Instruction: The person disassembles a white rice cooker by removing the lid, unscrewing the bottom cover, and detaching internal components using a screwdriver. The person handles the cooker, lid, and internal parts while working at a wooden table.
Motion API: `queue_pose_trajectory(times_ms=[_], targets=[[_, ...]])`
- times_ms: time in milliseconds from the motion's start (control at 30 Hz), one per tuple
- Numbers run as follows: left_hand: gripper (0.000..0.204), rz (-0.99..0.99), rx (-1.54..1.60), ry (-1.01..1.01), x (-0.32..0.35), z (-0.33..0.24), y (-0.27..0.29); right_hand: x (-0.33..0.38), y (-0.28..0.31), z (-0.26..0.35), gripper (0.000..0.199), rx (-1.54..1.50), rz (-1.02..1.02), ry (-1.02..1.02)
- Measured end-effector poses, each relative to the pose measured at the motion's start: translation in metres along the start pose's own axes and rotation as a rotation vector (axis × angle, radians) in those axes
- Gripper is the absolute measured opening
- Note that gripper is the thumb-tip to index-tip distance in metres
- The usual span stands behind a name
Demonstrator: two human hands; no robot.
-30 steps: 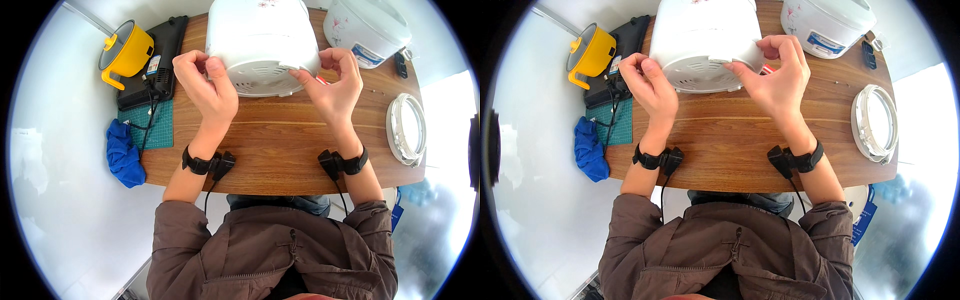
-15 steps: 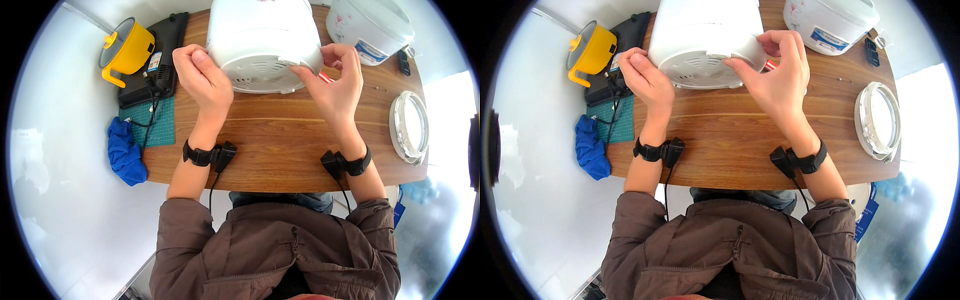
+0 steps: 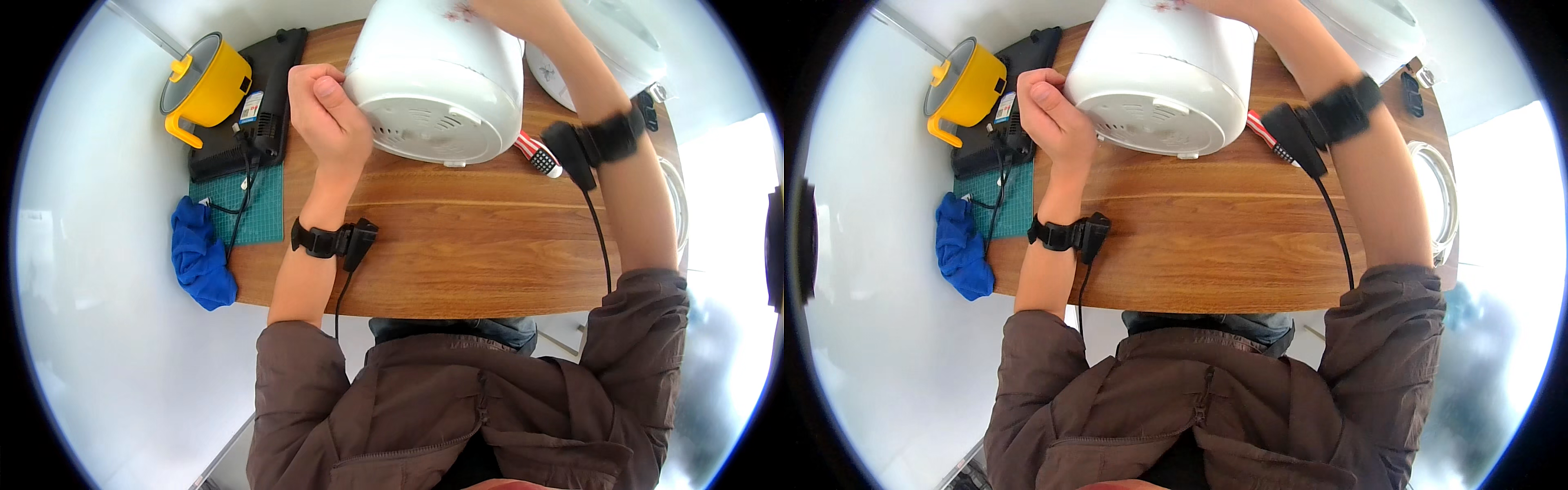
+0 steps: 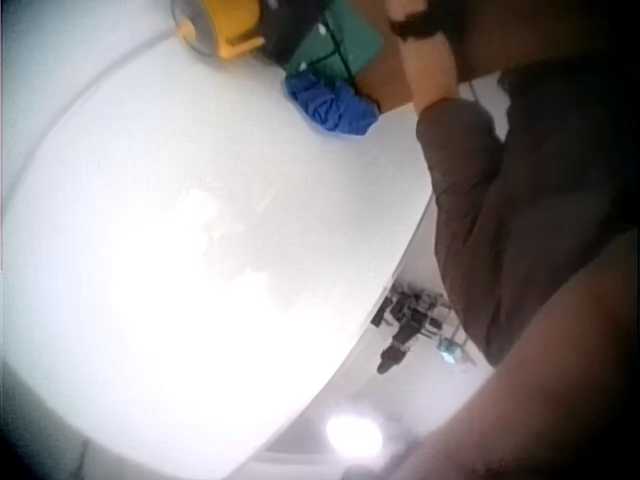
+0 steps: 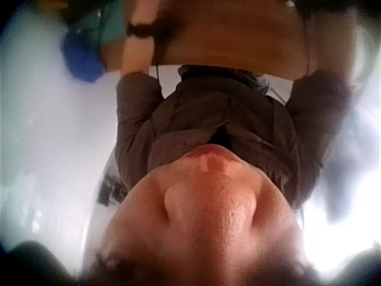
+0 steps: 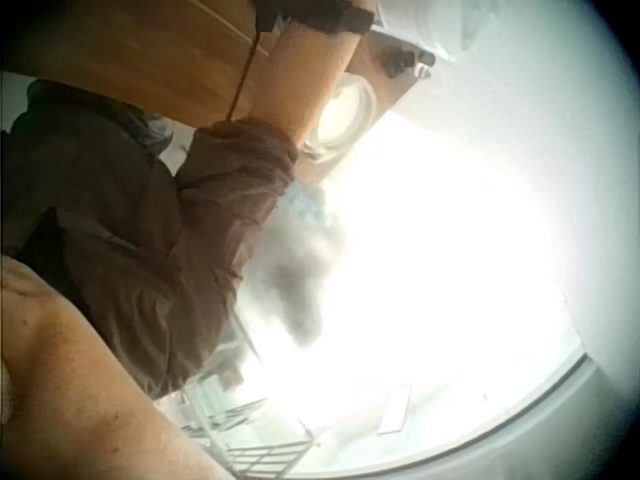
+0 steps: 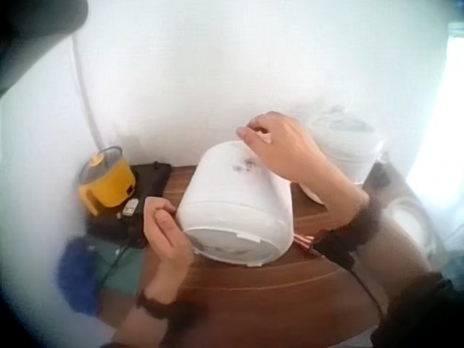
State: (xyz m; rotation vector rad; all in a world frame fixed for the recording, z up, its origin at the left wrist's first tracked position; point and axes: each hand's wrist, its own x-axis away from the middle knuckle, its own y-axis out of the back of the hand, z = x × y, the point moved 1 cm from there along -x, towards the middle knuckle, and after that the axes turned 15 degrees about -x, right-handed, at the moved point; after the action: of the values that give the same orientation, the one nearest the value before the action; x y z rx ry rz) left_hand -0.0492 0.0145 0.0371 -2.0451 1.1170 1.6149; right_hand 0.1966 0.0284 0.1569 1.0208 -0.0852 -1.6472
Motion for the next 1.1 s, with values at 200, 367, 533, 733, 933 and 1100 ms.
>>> queue_pose_trajectory(times_ms=[200, 367, 533, 733, 933, 1100], targets=[[0.040, -0.035, 0.026, -0.129, -0.010, -0.007, -0.009, -0.042, -0.030, 0.023, 0.069, 0.323, 0.513, -0.272], [0.035, -0.026, 0.027, -0.161, -0.011, -0.021, -0.012, -0.031, -0.027, 0.021, 0.068, 0.221, 0.295, -0.495], [0.024, -0.004, -0.013, -0.181, -0.017, -0.033, -0.014, -0.018, -0.015, 0.022, 0.063, 0.098, 0.218, -0.491], [0.019, -0.011, 0.019, -0.191, -0.015, -0.030, -0.015, -0.023, -0.015, 0.017, 0.062, 0.069, 0.236, -0.490], [0.021, -0.054, 0.015, -0.237, -0.015, -0.024, -0.014, -0.022, -0.020, 0.016, 0.064, 0.096, 0.280, -0.488], [0.020, -0.079, 0.049, -0.241, -0.016, -0.022, -0.015, -0.026, -0.021, 0.020, 0.067, 0.117, 0.253, -0.494]])
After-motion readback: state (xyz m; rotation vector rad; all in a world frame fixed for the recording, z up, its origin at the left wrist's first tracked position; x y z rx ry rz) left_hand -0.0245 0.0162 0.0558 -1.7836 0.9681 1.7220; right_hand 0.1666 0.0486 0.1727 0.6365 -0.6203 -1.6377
